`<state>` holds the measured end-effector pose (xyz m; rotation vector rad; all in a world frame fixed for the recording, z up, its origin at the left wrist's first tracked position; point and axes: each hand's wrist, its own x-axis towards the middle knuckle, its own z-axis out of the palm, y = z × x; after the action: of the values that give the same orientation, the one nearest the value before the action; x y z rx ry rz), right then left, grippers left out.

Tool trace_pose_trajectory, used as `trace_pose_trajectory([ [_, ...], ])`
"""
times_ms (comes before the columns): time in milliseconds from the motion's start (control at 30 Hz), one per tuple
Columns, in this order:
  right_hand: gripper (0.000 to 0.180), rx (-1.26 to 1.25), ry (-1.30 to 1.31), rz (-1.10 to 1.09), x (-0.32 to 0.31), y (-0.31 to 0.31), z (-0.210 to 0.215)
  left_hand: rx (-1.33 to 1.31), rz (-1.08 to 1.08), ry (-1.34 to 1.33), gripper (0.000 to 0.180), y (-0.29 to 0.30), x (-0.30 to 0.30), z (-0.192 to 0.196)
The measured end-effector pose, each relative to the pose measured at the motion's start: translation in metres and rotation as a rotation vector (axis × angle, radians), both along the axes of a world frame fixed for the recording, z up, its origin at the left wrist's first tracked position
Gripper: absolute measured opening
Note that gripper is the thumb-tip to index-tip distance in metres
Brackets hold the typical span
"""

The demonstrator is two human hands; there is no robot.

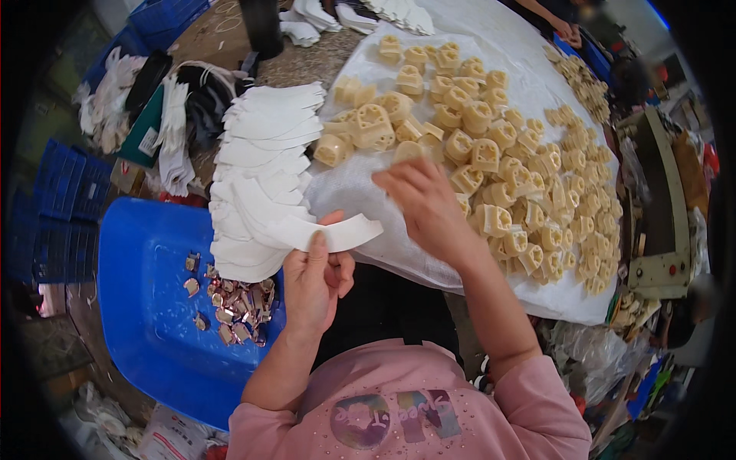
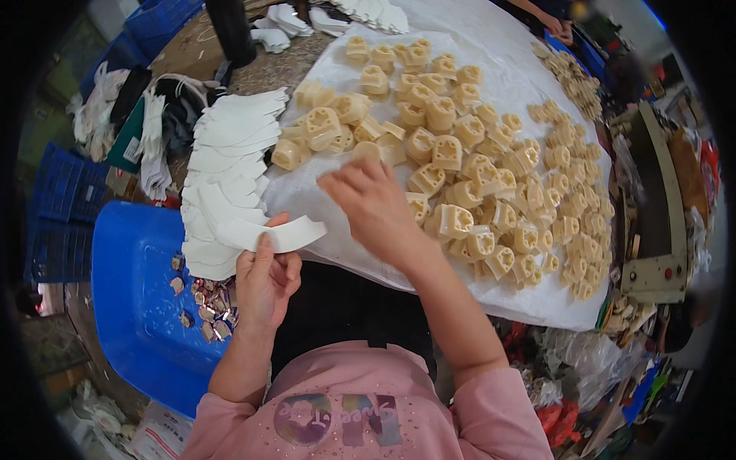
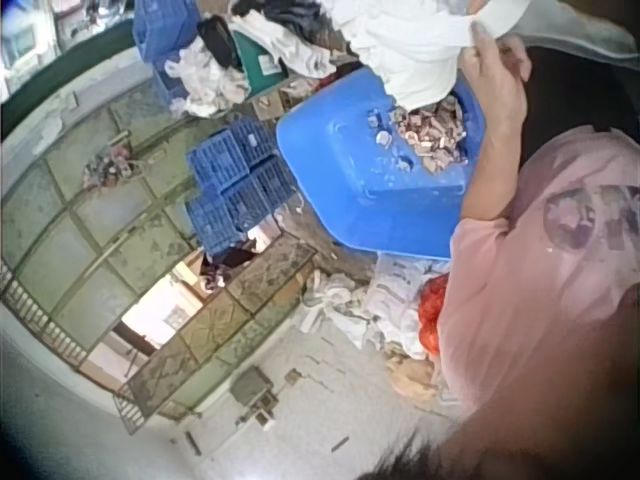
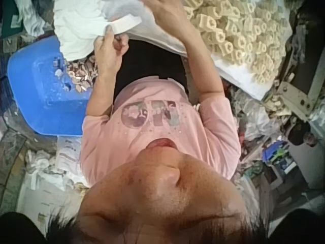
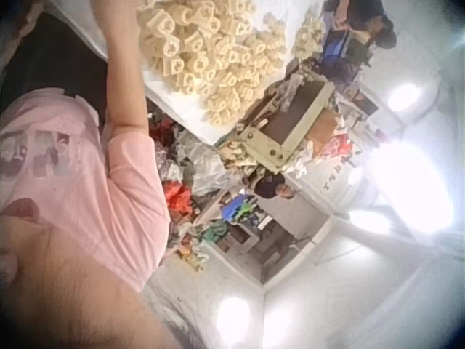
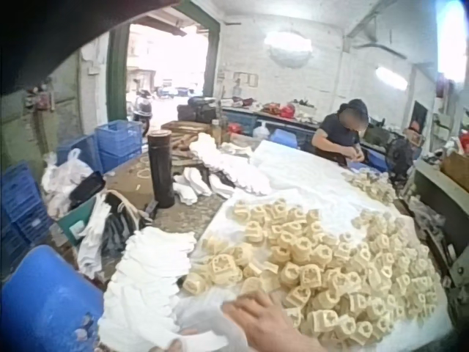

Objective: The recorder is inspecting and separating rubber shoe sole components at a workstation.

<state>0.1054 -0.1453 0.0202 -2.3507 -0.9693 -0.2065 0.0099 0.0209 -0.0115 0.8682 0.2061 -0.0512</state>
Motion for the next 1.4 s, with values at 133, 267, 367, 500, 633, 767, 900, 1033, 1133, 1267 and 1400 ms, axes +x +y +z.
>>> trace_pose_trajectory([
  [133, 0.031, -0.404, -0.267, -0.07, 0.031, -0.002, -0.003, 0.038, 0.006, -0.002, 0.037, -0.003, -0.002, 0.001],
  [267, 0.007, -0.514, -0.372, -0.138, 0.037, -0.004, -0.016, 0.091, -0.042, -0.006, 0.034, -0.002, -0.003, 0.001],
  [367, 0.007, -0.557, -0.385, -0.173, 0.033, -0.003, -0.011, 0.069, -0.058, -0.024, 0.034, 0.001, -0.005, 0.001],
  [500, 0.016, -0.323, -0.183, -0.203, 0.011, -0.001, -0.009, -0.107, -0.017, -0.072, 0.037, 0.004, -0.007, 0.0],
  [633, 0.026, 0.045, 0.006, -0.147, -0.021, 0.011, -0.035, 0.021, 0.064, -0.049, 0.04, 0.003, -0.008, 0.005],
  [767, 0.032, 0.016, -0.08, -0.186, -0.032, 0.005, -0.039, 0.074, 0.146, -0.053, 0.041, 0.013, -0.01, 0.002],
  [900, 0.035, 0.136, -0.015, -0.211, -0.041, -0.008, -0.036, 0.088, 0.166, -0.075, 0.041, 0.011, -0.011, 0.003],
  [1033, 0.031, 0.624, 0.256, -0.207, -0.069, 0.0, 0.002, 0.166, 0.198, -0.033, 0.039, 0.001, -0.015, 0.005],
  [1133, 0.039, 0.749, 0.137, 0.004, -0.076, 0.005, 0.001, 0.178, 0.19, -0.055, 0.039, -0.018, -0.013, 0.012],
  [1267, 0.041, 0.705, -0.125, 0.05, -0.072, 0.011, -0.013, 0.048, 0.026, -0.101, 0.041, -0.027, -0.018, 0.024],
  [1400, 0.048, 0.753, -0.224, 0.066, -0.07, 0.012, -0.017, 0.044, -0.016, -0.138, 0.039, -0.027, -0.022, 0.025],
])
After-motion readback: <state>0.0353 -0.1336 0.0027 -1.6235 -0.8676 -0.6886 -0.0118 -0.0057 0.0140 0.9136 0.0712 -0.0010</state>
